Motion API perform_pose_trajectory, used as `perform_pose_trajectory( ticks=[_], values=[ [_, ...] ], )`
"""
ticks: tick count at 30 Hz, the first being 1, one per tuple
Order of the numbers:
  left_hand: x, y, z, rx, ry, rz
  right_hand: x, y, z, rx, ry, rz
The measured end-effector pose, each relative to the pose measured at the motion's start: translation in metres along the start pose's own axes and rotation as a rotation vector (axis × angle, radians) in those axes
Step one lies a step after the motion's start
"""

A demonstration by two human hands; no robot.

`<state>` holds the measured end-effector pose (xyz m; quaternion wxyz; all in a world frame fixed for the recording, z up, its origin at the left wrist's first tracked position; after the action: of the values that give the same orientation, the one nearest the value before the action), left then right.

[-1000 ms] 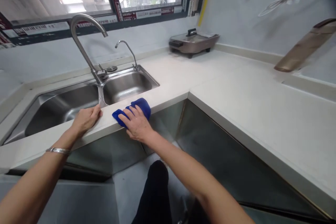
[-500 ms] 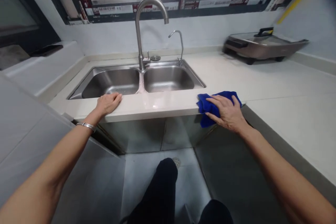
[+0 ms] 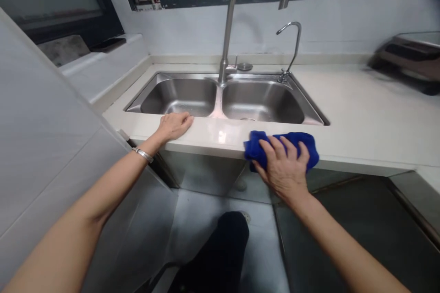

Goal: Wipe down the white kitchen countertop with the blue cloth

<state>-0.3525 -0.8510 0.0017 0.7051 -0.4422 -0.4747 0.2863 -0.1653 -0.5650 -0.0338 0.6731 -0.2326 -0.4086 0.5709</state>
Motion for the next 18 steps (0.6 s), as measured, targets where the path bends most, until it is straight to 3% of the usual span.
perform_pose_trajectory(
  ticks=[5,11,14,18],
  values=[
    [0.001,0.004,-0.002,-0.010,-0.001,-0.042,-0.091,-0.007,0.036,0.035,-0.048,0.083],
    [-0.002,0.005,0.000,-0.008,-0.018,-0.112,-0.182,-0.005,0.071,-0.029,-0.104,0.253],
    [-0.004,0.002,0.002,-0.027,-0.022,-0.170,-0.204,-0.006,0.081,0.003,-0.103,0.308],
    [-0.004,-0.004,-0.002,-0.016,-0.018,-0.313,-0.202,-0.010,0.086,0.024,-0.184,0.322]
  ],
)
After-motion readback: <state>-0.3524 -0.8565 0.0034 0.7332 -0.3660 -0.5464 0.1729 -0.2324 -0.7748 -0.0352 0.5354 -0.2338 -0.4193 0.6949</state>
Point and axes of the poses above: each hand's wrist, its own z-axis towards the middle knuckle, its own y-axis out of the palm, x = y × z, the point moved 5 cm from there along z, towards the middle knuckle, and after that the axes turned 13 degrees about -z, right-handed, at the moved point
